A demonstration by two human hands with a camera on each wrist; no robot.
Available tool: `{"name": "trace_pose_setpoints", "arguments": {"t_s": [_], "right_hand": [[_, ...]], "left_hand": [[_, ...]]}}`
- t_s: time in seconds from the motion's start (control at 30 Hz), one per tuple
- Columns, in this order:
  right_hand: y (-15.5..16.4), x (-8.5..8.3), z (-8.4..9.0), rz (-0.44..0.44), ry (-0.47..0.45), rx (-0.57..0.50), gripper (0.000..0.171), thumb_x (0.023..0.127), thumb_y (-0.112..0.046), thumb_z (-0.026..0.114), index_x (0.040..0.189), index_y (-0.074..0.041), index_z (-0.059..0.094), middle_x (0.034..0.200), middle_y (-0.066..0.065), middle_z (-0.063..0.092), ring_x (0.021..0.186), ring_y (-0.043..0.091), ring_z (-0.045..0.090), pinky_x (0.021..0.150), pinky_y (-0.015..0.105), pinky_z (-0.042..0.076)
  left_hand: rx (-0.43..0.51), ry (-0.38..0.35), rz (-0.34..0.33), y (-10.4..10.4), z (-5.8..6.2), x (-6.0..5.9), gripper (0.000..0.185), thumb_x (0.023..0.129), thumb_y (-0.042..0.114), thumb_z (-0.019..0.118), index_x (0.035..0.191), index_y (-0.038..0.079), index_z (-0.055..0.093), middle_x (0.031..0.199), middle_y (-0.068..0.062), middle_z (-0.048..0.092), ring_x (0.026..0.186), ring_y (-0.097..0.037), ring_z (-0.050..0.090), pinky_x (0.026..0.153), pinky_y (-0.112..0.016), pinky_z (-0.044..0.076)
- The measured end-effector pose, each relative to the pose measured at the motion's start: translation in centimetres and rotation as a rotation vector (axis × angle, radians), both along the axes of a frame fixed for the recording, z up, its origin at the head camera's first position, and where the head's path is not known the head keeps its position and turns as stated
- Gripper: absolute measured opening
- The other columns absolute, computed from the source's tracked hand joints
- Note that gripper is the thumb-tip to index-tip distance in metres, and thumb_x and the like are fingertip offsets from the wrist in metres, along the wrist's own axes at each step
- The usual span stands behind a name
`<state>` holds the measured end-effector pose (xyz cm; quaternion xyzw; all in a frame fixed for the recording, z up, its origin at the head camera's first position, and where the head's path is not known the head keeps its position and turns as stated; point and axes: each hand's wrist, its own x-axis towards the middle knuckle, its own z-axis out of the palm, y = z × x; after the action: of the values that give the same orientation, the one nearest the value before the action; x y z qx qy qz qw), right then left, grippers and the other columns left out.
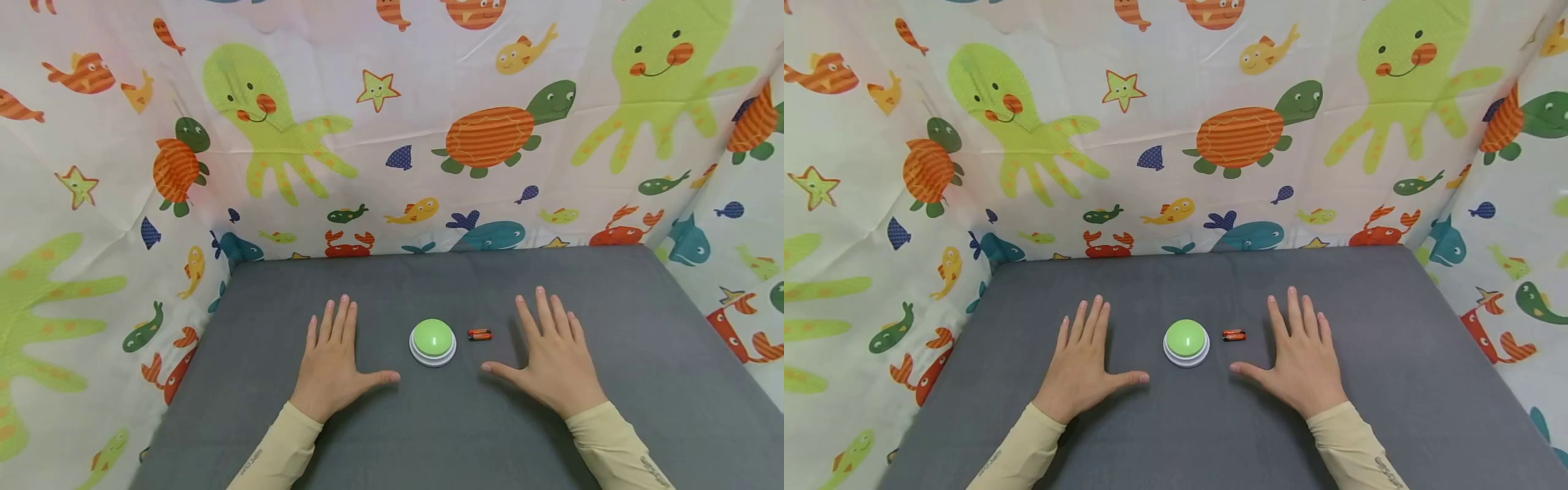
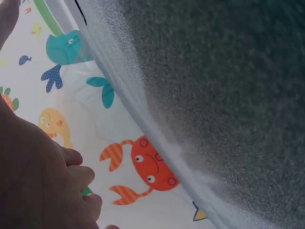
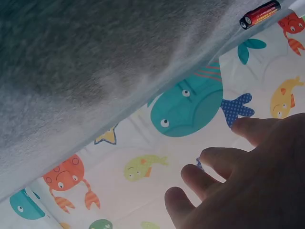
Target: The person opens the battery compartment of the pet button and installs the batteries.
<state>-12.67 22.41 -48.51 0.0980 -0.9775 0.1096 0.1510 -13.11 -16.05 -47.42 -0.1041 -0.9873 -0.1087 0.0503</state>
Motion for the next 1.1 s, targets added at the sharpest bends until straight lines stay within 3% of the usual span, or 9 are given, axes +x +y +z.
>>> {"name": "trace_pose_setpoints", "arguments": {"t_s": [0.3, 0.5, 0.73, 0.93, 1.1], "right_hand": [[-2.5, -0.4, 0.6, 0.040, -0.060, -0.011, 0.135, 0.071, -0.097, 0.068, 0.170, -0.012, 0.035, 0.178, 0.025, 0.023, 0.163, 0.051, 0.023, 0.126, 0.072, 0.023], [-5.5, -1.0, 1.6, 0.091, -0.079, 0.003, 0.132, 0.074, -0.096, 0.066, 0.171, -0.015, 0.032, 0.179, 0.022, 0.020, 0.165, 0.049, 0.021, 0.129, 0.070, 0.022], [-7.7, -1.2, 1.9, 0.139, -0.095, 0.005, 0.128, 0.077, -0.094, 0.066, 0.171, -0.013, 0.033, 0.179, 0.022, 0.021, 0.165, 0.049, 0.024, 0.128, 0.069, 0.025], [-8.7, -1.8, 1.9, 0.206, -0.135, -0.008, 0.117, 0.081, -0.076, 0.080, 0.167, -0.007, 0.040, 0.177, 0.025, 0.027, 0.161, 0.050, 0.032, 0.125, 0.068, 0.033], [-9.5, -2.0, 1.9, 0.294, -0.190, -0.066, 0.100, 0.089, -0.050, 0.088, 0.164, -0.002, 0.044, 0.171, 0.027, 0.038, 0.151, 0.049, 0.049, 0.116, 0.062, 0.048]], "left_hand": [[0.020, 0.002, -0.050, 1.0, -0.7, 0.2, 0.149, 0.068, 0.100, 0.068, 0.175, 0.014, 0.012, 0.184, -0.005, 0.006, 0.172, -0.032, 0.004, 0.135, -0.061, 0.009], [0.036, 0.007, -0.122, 2.8, -0.6, 0.2, 0.153, 0.063, 0.099, 0.073, 0.174, 0.011, 0.015, 0.183, -0.007, 0.010, 0.171, -0.033, 0.006, 0.135, -0.062, 0.012], [0.014, 0.006, -0.216, 5.2, -0.1, -0.7, 0.160, 0.059, 0.096, 0.080, 0.175, 0.010, 0.011, 0.184, -0.008, 0.008, 0.171, -0.034, 0.006, 0.135, -0.061, 0.014], [-0.059, -0.027, -0.278, 7.1, 0.3, -1.4, 0.163, 0.058, 0.081, 0.093, 0.175, 0.011, 0.005, 0.184, -0.008, 0.004, 0.171, -0.032, 0.004, 0.134, -0.055, 0.022], [0.003, -0.069, -0.298, 8.0, 0.5, -2.1, 0.146, 0.071, 0.054, 0.101, 0.175, 0.009, 0.008, 0.182, -0.011, 0.016, 0.165, -0.032, 0.032, 0.124, -0.050, 0.044]]}}
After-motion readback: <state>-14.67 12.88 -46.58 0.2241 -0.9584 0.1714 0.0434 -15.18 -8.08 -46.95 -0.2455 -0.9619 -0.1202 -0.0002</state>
